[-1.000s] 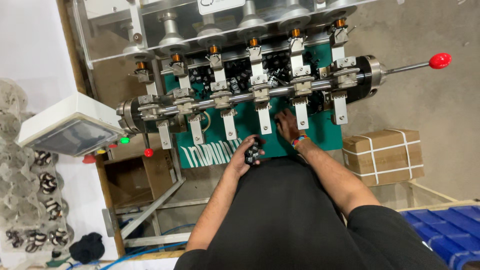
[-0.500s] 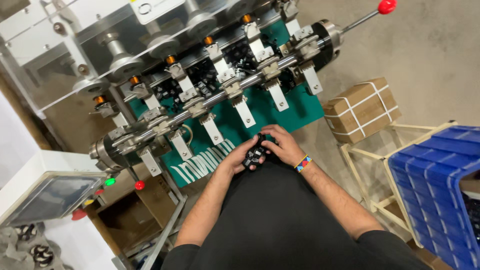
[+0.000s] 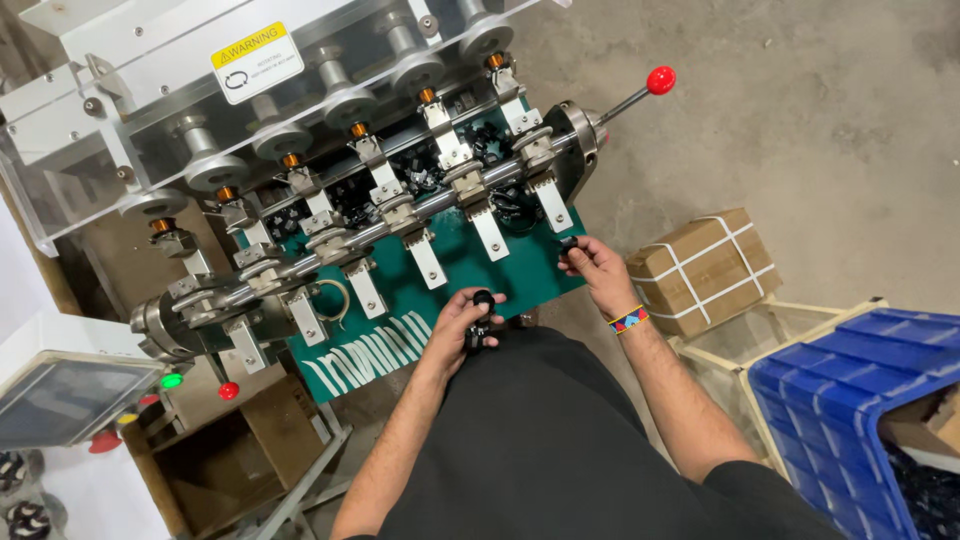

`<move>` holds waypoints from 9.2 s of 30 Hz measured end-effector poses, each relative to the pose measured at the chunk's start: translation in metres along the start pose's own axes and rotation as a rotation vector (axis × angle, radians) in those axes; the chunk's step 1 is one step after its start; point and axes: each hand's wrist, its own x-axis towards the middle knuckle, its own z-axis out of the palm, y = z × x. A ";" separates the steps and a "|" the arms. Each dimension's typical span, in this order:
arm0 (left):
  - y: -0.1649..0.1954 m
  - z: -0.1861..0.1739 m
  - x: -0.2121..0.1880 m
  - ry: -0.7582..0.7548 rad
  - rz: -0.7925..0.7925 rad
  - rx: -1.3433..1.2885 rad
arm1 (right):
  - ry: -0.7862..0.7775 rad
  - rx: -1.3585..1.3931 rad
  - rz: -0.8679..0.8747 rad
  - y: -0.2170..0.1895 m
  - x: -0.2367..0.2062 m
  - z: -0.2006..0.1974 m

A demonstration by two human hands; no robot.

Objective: The person loads small black components into the slots of a benchtop machine, pulls the red-handled lever to cycle the machine, and removes the processed parts onto the green tray. They place finished parts into a small cardboard box, then refill components from a large blue bin and resume cycling the machine.

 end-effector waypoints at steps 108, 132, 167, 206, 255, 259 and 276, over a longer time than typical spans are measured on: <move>0.000 -0.153 -0.114 0.436 0.118 0.082 | -0.252 0.054 0.241 0.061 -0.042 0.277; 0.031 -0.187 -0.175 0.270 0.538 0.205 | -0.434 -0.001 0.250 0.082 -0.084 0.350; 0.027 -0.282 -0.225 0.474 0.351 -0.120 | -0.676 -0.051 0.255 0.109 -0.078 0.454; 0.013 -0.301 -0.241 0.445 0.194 -0.170 | -0.300 0.338 0.434 0.090 -0.086 0.500; -0.463 0.403 0.098 -0.945 -0.208 0.940 | 1.169 0.069 0.955 0.211 -0.635 -0.156; -0.525 0.500 0.113 -0.968 -0.303 0.830 | 1.270 0.441 1.018 0.218 -0.635 -0.145; -0.649 0.630 0.161 -0.992 -0.459 0.844 | 1.772 0.341 0.140 0.144 -0.668 -0.400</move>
